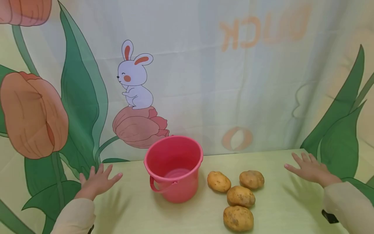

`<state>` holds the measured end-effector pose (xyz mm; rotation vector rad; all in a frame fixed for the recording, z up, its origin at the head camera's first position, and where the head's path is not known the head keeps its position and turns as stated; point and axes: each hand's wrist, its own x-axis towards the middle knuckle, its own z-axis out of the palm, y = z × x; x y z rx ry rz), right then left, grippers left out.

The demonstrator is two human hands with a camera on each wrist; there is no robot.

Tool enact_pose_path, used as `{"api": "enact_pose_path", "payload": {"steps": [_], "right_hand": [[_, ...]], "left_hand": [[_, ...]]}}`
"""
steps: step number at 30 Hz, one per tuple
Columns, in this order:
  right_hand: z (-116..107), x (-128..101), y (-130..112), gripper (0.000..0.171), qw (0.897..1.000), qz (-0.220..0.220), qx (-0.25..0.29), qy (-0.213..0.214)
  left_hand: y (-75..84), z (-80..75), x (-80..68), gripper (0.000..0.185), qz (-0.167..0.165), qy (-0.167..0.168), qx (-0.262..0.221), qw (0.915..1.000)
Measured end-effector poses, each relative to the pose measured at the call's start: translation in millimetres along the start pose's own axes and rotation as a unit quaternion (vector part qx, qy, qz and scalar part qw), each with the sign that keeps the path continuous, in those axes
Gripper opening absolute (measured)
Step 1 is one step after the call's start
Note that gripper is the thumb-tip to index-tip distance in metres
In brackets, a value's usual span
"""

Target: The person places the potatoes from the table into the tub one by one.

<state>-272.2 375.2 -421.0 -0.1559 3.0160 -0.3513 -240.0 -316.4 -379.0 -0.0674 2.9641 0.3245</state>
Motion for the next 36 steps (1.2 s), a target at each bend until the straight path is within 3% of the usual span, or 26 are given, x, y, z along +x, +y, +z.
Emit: {"api": "enact_pose_path", "payload": {"steps": [14,23,29,36], "right_hand": [[-8.5,-5.8,-11.3,0.084,1.000,-0.015,-0.014,0.001],[-10.8,-3.7,-19.4,0.082,1.000,-0.028,-0.003,0.010],[-7.5,-1.8,-24.1,0.078,0.998,-0.047,-0.031,0.032],[-9.2,-0.8,-31.1,0.079,0.998,-0.054,-0.024,0.025]], "left_hand": [[16.8,-1.4,0.9,0.092,0.023,0.012,-0.001,0.9997],[39.3,-4.5,0.0,0.085,0.055,0.041,0.010,0.9976],[52.2,-2.9,-0.7,0.081,0.074,0.054,0.010,0.9957],[64.5,-5.1,-5.4,0.076,0.101,0.076,0.000,0.9920]]}}
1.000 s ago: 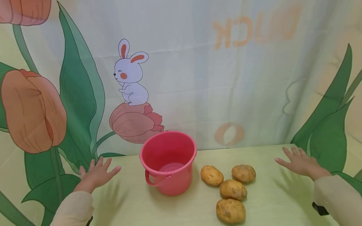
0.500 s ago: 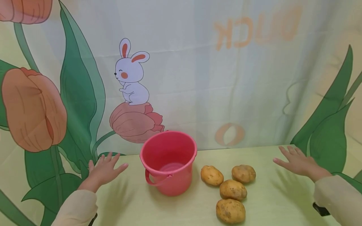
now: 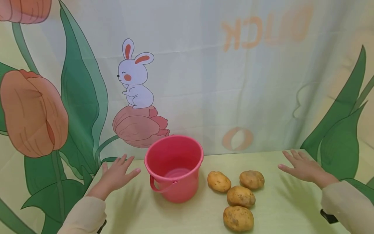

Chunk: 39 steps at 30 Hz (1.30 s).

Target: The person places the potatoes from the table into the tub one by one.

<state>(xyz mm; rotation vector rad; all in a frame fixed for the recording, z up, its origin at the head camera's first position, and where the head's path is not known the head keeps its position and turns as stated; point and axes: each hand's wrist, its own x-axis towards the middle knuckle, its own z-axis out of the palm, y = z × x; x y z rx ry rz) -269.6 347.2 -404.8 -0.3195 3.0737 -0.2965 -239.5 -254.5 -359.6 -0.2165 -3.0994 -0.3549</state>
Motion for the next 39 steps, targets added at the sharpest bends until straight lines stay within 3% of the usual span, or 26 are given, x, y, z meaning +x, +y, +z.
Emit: {"api": "enact_pose_path", "payload": {"steps": [12,25,33,39], "right_hand": [[0.4,1.3,-9.3,0.078,1.000,-0.012,0.015,0.003],[2.5,2.8,-14.2,0.077,1.000,-0.023,0.020,0.009],[2.7,2.8,-17.9,0.076,0.999,-0.029,0.024,0.009],[5.0,2.9,-19.1,0.078,0.999,-0.027,0.029,0.003]], "left_hand": [[16.2,3.4,-0.3,0.070,0.033,0.043,-0.015,0.9984],[21.5,12.3,2.1,0.062,0.081,0.082,-0.006,0.9933],[29.3,15.9,4.0,0.050,0.140,0.110,-0.007,0.9841],[36.8,16.8,2.8,0.045,0.142,0.099,-0.056,0.9833]]}}
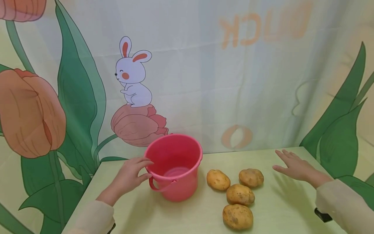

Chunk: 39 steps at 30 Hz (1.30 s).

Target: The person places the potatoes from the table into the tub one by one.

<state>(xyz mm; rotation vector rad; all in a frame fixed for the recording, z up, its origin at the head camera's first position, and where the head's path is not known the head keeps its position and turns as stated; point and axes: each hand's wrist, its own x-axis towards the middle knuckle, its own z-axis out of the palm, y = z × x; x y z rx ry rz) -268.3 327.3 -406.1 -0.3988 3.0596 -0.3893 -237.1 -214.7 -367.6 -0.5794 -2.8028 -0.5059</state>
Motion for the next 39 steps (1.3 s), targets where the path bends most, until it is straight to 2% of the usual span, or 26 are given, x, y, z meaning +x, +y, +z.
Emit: {"api": "enact_pose_path", "payload": {"steps": [4,21,39], "right_hand": [[1.7,1.1,-0.1,0.078,1.000,0.000,0.002,0.000],[12.7,4.0,-3.8,0.076,1.000,-0.004,0.007,0.000],[35.6,12.9,-7.4,0.071,0.997,-0.052,0.037,0.034]], "left_hand": [[3.5,0.6,0.7,0.040,-0.015,-0.012,-0.039,0.9991],[5.2,8.3,1.6,0.019,-0.058,-0.031,-0.124,0.9902],[3.9,13.7,2.2,0.021,-0.080,-0.032,-0.153,0.9845]]}}
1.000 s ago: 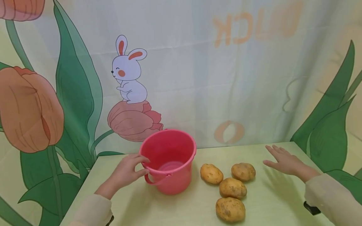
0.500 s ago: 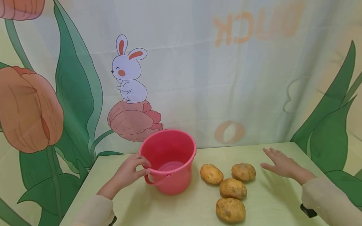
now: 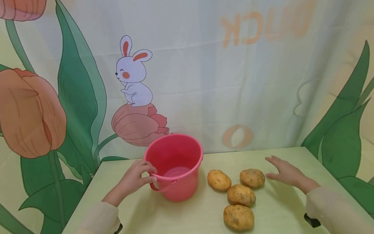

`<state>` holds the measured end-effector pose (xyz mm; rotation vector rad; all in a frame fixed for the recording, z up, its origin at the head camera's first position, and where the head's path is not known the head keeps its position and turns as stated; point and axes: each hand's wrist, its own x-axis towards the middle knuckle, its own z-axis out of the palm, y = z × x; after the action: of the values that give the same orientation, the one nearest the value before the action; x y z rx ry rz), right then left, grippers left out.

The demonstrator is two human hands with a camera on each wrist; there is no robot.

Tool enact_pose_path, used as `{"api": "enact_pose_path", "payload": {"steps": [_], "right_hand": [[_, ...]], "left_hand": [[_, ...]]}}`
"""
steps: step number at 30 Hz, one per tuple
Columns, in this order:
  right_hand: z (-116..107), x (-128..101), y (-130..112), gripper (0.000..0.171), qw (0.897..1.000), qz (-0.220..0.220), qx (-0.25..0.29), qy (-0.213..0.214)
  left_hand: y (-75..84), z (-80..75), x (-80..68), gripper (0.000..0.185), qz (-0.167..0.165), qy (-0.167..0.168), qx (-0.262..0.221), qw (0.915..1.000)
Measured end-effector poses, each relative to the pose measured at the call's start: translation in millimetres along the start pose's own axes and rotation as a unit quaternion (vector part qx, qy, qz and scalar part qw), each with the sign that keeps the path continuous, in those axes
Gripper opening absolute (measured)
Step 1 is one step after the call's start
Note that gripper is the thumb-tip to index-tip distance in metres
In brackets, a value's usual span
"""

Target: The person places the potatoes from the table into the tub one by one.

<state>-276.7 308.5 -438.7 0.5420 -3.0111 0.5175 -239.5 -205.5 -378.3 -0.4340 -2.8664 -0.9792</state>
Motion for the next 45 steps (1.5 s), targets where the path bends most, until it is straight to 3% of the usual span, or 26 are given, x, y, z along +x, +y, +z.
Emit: {"api": "enact_pose_path", "payload": {"steps": [13,27,39,45], "right_hand": [[22.8,11.3,2.4,0.071,0.999,0.011,0.048,-0.019],[42.2,21.3,1.5,0.073,0.996,0.005,0.081,-0.035],[50.4,25.0,-0.4,0.069,0.994,0.001,0.106,-0.038],[53.2,24.5,-2.2,0.070,0.991,0.015,0.124,-0.049]], "left_hand": [[0.5,0.6,4.0,0.018,-0.039,-0.008,-0.037,0.9985],[3.0,-0.5,5.9,0.017,-0.038,0.005,0.024,0.9990],[3.4,-1.5,8.5,0.017,-0.049,-0.031,-0.047,0.9972],[5.1,-1.6,9.5,0.017,-0.061,-0.032,-0.054,0.9962]]}}
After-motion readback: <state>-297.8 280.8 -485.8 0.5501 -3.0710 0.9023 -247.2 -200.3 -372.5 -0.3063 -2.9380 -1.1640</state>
